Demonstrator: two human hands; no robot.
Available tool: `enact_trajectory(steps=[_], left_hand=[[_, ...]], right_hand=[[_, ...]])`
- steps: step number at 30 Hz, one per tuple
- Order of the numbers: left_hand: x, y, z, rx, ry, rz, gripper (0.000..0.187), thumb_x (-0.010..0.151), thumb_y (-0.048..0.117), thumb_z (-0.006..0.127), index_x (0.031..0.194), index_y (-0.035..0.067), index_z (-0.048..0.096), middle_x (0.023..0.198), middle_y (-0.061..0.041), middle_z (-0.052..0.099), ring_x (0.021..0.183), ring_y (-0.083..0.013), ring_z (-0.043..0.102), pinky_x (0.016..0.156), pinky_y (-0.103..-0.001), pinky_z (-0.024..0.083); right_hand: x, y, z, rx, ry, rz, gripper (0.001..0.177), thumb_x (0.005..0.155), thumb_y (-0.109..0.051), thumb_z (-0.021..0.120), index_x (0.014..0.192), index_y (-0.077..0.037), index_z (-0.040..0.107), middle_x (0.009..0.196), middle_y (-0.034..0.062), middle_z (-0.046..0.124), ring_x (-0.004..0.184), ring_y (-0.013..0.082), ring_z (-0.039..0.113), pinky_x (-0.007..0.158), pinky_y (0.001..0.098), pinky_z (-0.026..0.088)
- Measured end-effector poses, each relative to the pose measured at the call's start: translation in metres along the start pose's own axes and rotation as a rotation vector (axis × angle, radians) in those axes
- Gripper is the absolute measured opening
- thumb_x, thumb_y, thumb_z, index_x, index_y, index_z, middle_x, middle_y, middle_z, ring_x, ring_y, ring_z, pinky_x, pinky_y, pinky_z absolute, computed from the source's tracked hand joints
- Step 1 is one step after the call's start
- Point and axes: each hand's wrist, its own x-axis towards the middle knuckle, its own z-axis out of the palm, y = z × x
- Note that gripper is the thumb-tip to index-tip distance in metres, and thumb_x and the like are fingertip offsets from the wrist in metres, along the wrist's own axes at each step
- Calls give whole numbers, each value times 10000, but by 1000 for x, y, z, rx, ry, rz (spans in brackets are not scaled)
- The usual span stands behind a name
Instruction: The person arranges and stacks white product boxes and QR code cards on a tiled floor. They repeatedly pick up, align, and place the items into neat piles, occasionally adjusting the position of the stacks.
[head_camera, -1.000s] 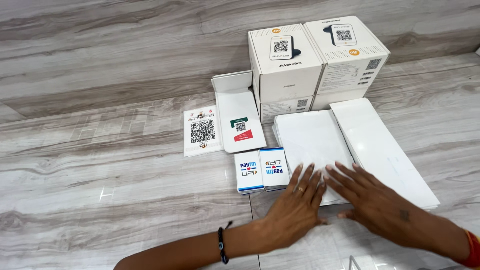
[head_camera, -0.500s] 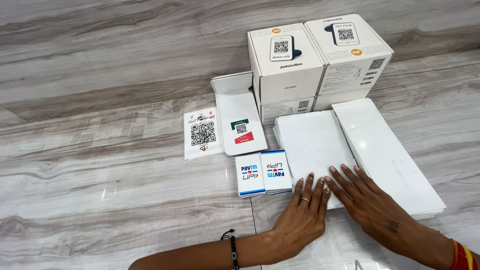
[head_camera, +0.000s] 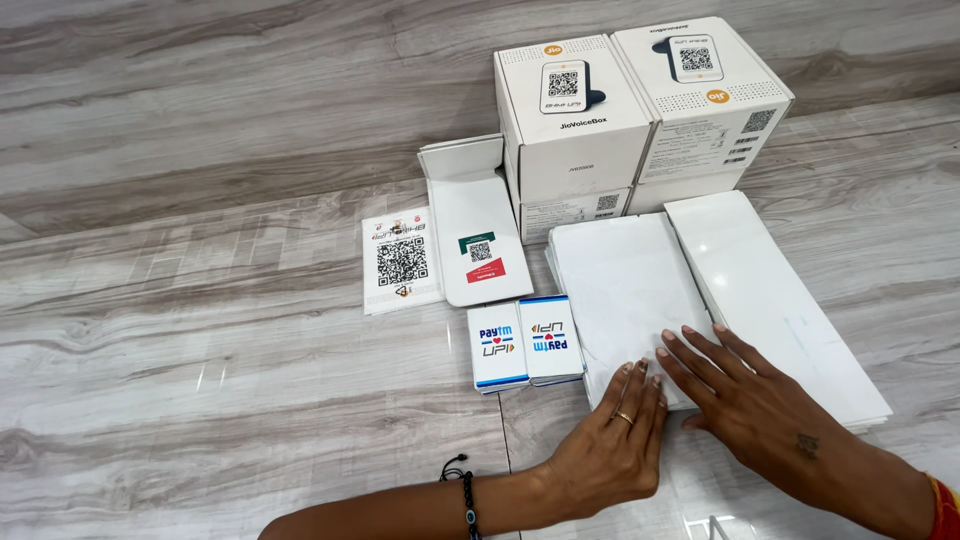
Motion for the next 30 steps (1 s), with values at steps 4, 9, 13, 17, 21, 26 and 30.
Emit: enact_trajectory(steps=[4, 9, 13, 17, 21, 26, 30], left_hand=[[1, -6, 8, 31, 64, -37, 417, 900, 103, 646, 1245, -130, 647, 1312, -346, 632, 1345, -511, 547, 1199, -607, 385], [1, -6, 8, -53, 107, -56, 438, 889, 106, 651, 1252, -139, 649, 1317, -345, 640, 1356, -499, 548, 1203, -605, 384], [3, -9, 7, -35, 66, -61, 454, 878, 111, 651, 1266, -124, 641, 1339, -338, 618, 1374, -503, 518, 1204, -614, 362], [6, -11, 0, -92, 3, -66, 480, 904, 117, 636, 1314, -132, 608, 1387, -348, 576, 1400, -508, 474, 1213, -627, 331], [-2, -11, -6, -152, -49, -119, 538, 891, 116, 606, 1369, -126, 553, 1456, -340, 513, 1421, -512, 428, 1208, -626, 293], [-27, -29, -6, -128, -44, -294, 522, 932, 47, 565, 1438, -58, 489, 1553, -283, 435, 1498, -458, 340, 1251, -604, 198], [-43, -46, -6, -162, -257, -378, 630, 879, 60, 608, 1460, -99, 424, 1560, -302, 362, 1491, -450, 253, 1233, -586, 121]], right_hand=[[8, 0, -1, -79, 4, 58, 761, 848, -379, 492, 1511, -62, 295, 1591, 138, 320, 1474, 313, 256, 1176, 497, 162], [5, -5, -10, -82, 74, 62, 750, 859, -372, 483, 1514, -56, 296, 1582, 142, 341, 1474, 308, 272, 1189, 501, 164], [5, -7, -9, -54, 117, 65, 738, 862, -357, 477, 1519, -66, 312, 1586, 134, 351, 1459, 293, 279, 1190, 495, 166], [9, -5, -4, -51, 96, 82, 750, 856, -405, 490, 1513, -85, 321, 1579, 113, 354, 1458, 295, 272, 1187, 502, 163], [5, -10, -4, 5, 76, 73, 778, 850, -464, 527, 1501, -86, 329, 1576, 102, 360, 1470, 290, 274, 1179, 498, 168], [8, -10, -1, -192, -45, 114, 741, 852, -267, 526, 1535, -114, 283, 1625, 113, 303, 1490, 297, 244, 1195, 510, 160], [11, -10, -1, -161, -10, 132, 747, 832, -288, 522, 1523, -116, 298, 1601, 129, 319, 1477, 323, 272, 1187, 539, 157]])
